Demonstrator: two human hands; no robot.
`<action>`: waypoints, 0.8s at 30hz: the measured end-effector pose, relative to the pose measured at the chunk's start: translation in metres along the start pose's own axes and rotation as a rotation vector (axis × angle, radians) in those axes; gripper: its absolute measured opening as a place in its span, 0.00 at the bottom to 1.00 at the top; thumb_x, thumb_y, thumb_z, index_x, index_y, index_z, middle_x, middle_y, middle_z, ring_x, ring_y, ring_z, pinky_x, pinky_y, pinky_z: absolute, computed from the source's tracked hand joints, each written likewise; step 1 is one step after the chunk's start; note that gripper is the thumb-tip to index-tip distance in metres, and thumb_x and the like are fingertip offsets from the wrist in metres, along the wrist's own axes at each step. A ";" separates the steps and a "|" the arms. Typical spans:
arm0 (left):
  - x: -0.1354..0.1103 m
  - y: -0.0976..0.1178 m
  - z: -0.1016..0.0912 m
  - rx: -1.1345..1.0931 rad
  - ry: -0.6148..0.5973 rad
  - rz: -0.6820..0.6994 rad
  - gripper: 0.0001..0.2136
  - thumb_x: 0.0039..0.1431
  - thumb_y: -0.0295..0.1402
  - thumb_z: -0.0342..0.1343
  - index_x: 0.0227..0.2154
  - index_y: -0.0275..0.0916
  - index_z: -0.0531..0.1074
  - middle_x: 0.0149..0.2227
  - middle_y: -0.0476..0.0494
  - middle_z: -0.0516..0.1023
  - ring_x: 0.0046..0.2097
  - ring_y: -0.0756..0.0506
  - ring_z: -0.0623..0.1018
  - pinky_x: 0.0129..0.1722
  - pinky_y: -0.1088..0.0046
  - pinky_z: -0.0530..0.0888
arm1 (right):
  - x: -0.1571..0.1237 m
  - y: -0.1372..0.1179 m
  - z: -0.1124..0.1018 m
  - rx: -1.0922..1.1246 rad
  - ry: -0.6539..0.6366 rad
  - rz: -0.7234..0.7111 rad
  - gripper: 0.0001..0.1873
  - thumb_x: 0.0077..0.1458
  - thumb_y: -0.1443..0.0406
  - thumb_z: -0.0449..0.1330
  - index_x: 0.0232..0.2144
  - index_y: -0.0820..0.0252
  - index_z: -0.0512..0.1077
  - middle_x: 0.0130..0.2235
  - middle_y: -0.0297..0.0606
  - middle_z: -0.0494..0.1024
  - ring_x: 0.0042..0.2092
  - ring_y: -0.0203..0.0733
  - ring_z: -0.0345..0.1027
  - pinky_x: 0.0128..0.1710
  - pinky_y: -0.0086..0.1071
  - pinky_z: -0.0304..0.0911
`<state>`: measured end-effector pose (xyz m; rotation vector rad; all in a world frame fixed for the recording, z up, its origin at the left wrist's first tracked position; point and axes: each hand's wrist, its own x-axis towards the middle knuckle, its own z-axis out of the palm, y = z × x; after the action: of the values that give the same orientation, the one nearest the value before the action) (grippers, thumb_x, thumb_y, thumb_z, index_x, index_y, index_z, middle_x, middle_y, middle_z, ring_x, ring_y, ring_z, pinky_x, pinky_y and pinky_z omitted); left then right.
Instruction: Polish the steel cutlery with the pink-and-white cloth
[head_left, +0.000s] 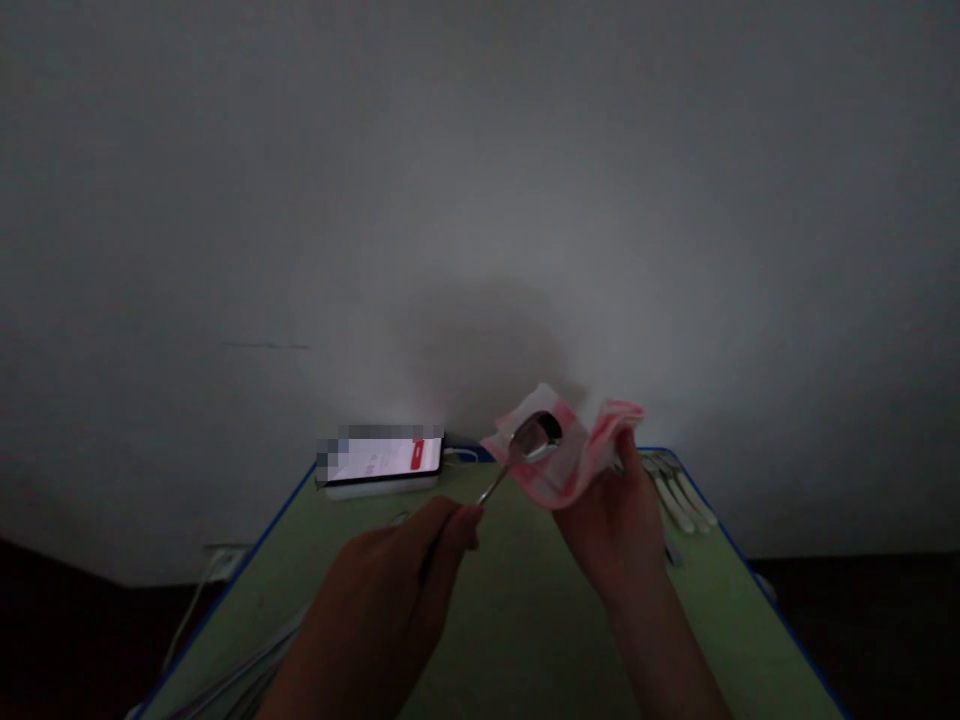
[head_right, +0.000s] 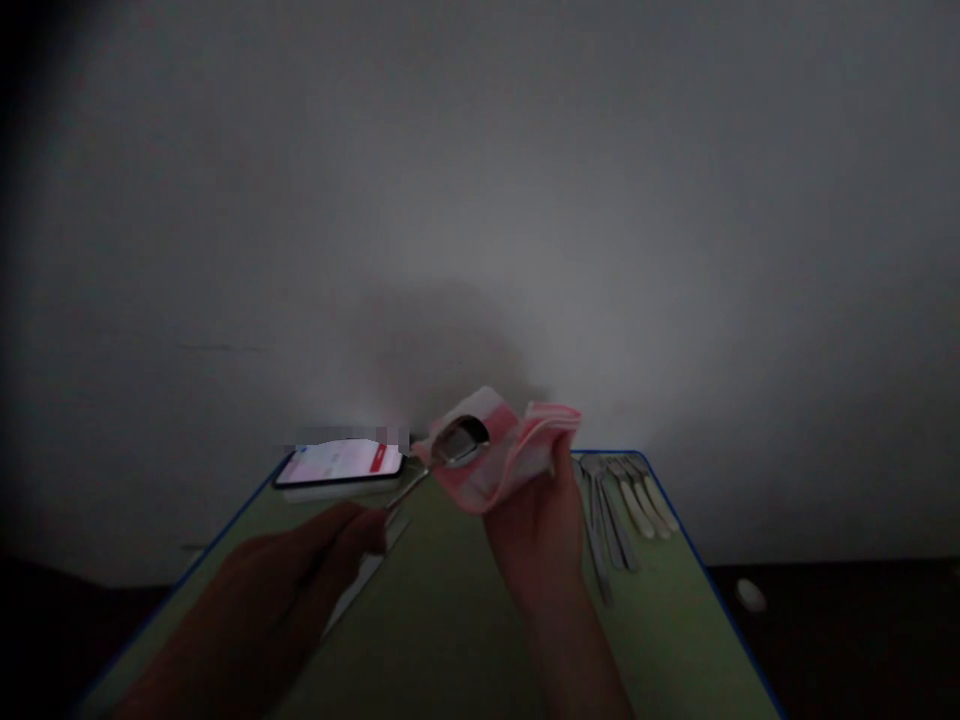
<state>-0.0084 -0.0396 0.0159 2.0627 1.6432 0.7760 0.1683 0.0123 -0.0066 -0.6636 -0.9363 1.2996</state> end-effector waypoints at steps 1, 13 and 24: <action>0.000 0.001 -0.001 0.000 -0.002 -0.024 0.17 0.57 0.48 0.39 0.25 0.46 0.68 0.22 0.49 0.77 0.23 0.45 0.75 0.22 0.70 0.65 | 0.001 0.002 -0.003 0.085 -0.013 0.045 0.30 0.56 0.46 0.37 0.51 0.52 0.64 0.51 0.42 0.70 0.53 0.49 0.62 0.50 0.51 0.56; 0.002 0.002 -0.004 0.074 -0.047 -0.166 0.17 0.59 0.45 0.38 0.29 0.43 0.69 0.27 0.49 0.78 0.29 0.44 0.77 0.29 0.69 0.67 | 0.012 0.028 -0.005 0.687 0.238 0.376 0.16 0.57 0.62 0.46 0.38 0.61 0.72 0.36 0.37 0.79 0.42 0.40 0.71 0.50 0.40 0.60; 0.012 0.004 0.002 0.115 -0.050 -0.162 0.15 0.60 0.41 0.37 0.29 0.41 0.66 0.28 0.46 0.77 0.30 0.44 0.76 0.30 0.69 0.66 | 0.018 0.052 -0.015 0.728 0.254 0.429 0.16 0.55 0.69 0.45 0.26 0.63 0.72 0.27 0.36 0.79 0.32 0.35 0.73 0.42 0.30 0.65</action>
<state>-0.0019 -0.0288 0.0192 1.9768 1.8383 0.5844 0.1560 0.0404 -0.0545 -0.4406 -0.0712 1.7485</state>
